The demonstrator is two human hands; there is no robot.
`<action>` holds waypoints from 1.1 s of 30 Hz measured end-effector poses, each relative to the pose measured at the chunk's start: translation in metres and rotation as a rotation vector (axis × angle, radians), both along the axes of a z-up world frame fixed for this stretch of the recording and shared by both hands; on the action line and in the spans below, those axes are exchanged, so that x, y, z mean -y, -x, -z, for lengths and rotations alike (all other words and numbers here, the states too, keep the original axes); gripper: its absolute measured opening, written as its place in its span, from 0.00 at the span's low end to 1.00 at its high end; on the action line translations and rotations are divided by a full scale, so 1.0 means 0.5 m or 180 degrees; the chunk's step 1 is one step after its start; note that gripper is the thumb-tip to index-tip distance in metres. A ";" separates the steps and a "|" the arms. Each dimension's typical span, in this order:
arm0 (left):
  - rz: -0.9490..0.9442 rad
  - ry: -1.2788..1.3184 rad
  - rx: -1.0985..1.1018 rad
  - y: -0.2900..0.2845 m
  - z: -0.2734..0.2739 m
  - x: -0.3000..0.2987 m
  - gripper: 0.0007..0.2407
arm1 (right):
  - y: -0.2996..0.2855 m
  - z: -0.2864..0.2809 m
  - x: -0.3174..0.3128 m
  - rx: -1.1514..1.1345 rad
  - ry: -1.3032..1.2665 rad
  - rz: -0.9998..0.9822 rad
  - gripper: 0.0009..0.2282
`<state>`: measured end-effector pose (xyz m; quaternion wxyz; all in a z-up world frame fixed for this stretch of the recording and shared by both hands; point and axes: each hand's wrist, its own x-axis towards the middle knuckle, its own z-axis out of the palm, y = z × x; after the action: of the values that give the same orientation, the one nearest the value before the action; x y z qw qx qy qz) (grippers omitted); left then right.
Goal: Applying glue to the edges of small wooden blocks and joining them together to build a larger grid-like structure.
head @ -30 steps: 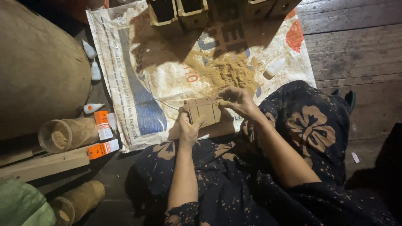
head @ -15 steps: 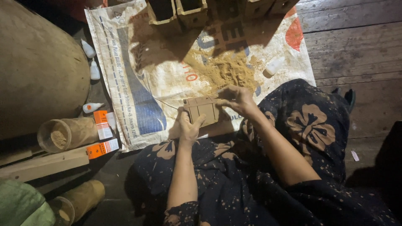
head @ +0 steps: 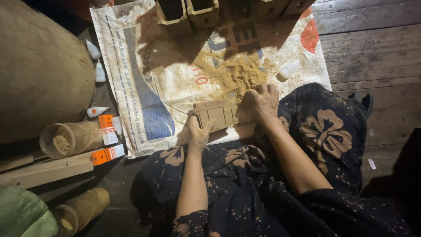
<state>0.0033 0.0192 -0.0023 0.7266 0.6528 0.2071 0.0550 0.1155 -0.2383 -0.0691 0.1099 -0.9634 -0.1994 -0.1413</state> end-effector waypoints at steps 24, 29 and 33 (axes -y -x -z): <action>0.0315 -0.0383 -0.0486 0.016 0.037 -0.018 0.20 | 0.020 -0.154 -0.107 -0.2091 -0.2609 -0.0579 0.14; 0.0286 -0.0222 -0.0404 0.002 -0.016 -0.003 0.21 | 0.012 -0.157 -0.108 -0.1911 -0.2451 -0.0497 0.04; 0.0247 -0.0254 -0.0389 0.008 -0.002 -0.012 0.20 | 0.011 -0.236 -0.105 -0.2092 -0.2542 -0.0723 0.06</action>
<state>-0.0008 0.0251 -0.0015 0.6875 0.6910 0.2232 -0.0049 0.1100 -0.1856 0.0490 0.5397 -0.8123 -0.1882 0.1160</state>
